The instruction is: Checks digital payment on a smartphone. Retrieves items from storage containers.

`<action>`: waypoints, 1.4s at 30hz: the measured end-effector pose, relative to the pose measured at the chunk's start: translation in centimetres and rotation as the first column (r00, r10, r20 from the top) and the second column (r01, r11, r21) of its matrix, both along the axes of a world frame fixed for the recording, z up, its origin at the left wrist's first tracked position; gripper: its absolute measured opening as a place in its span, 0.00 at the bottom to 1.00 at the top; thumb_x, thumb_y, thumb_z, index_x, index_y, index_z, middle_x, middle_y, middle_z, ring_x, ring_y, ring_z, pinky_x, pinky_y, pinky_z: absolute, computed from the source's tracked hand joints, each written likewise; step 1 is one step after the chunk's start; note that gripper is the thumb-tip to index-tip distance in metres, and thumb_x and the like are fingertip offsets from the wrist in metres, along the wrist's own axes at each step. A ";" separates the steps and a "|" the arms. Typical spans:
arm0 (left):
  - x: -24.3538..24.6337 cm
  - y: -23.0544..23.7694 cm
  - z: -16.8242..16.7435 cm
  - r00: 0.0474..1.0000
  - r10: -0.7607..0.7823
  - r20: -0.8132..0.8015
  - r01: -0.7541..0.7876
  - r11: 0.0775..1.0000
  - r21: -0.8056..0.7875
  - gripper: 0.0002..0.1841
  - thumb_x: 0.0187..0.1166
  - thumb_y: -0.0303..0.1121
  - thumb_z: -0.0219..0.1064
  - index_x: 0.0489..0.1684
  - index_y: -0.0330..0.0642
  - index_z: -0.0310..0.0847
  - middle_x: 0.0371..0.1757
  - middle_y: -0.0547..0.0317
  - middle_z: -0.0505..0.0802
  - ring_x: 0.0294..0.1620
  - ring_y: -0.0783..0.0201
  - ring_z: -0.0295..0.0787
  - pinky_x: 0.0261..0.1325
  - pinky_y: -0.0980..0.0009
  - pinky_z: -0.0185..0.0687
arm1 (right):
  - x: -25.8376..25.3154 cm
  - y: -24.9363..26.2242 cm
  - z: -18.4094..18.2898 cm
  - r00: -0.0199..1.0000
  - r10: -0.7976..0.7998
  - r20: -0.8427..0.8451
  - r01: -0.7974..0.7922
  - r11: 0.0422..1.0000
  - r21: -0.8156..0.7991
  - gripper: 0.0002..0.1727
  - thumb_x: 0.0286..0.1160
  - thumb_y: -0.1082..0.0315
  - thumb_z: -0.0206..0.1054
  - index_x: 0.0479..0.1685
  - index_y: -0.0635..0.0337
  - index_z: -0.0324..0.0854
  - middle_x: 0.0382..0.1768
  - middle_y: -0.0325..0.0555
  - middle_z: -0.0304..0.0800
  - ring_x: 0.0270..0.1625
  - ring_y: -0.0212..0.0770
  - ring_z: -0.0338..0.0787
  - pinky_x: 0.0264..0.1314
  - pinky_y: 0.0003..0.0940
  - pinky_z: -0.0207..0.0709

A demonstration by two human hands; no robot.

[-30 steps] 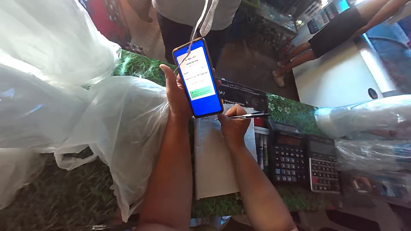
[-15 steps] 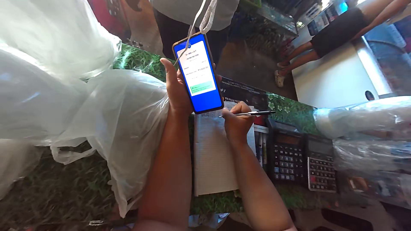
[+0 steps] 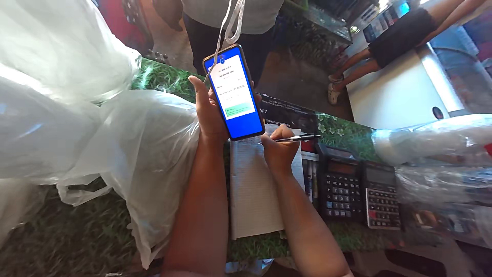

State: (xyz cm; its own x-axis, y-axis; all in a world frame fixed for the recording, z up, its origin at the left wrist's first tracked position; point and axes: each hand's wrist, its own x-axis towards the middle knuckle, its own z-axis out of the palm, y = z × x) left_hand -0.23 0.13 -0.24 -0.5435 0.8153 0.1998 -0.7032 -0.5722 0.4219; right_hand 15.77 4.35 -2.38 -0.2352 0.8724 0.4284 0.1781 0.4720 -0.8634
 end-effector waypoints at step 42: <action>0.1 0.0 0.0 0.997 0.050 -0.054 -0.053 0.997 -0.055 0.49 0.79 0.75 0.20 0.80 0.49 0.68 0.60 0.48 0.92 0.57 0.50 0.93 0.58 0.49 0.91 | 0.5 0.4 0.2 0.987 -0.130 0.094 0.133 0.991 -0.022 0.18 0.54 0.74 0.75 0.14 0.49 0.67 0.13 0.29 0.71 0.15 0.25 0.69 0.19 0.23 0.64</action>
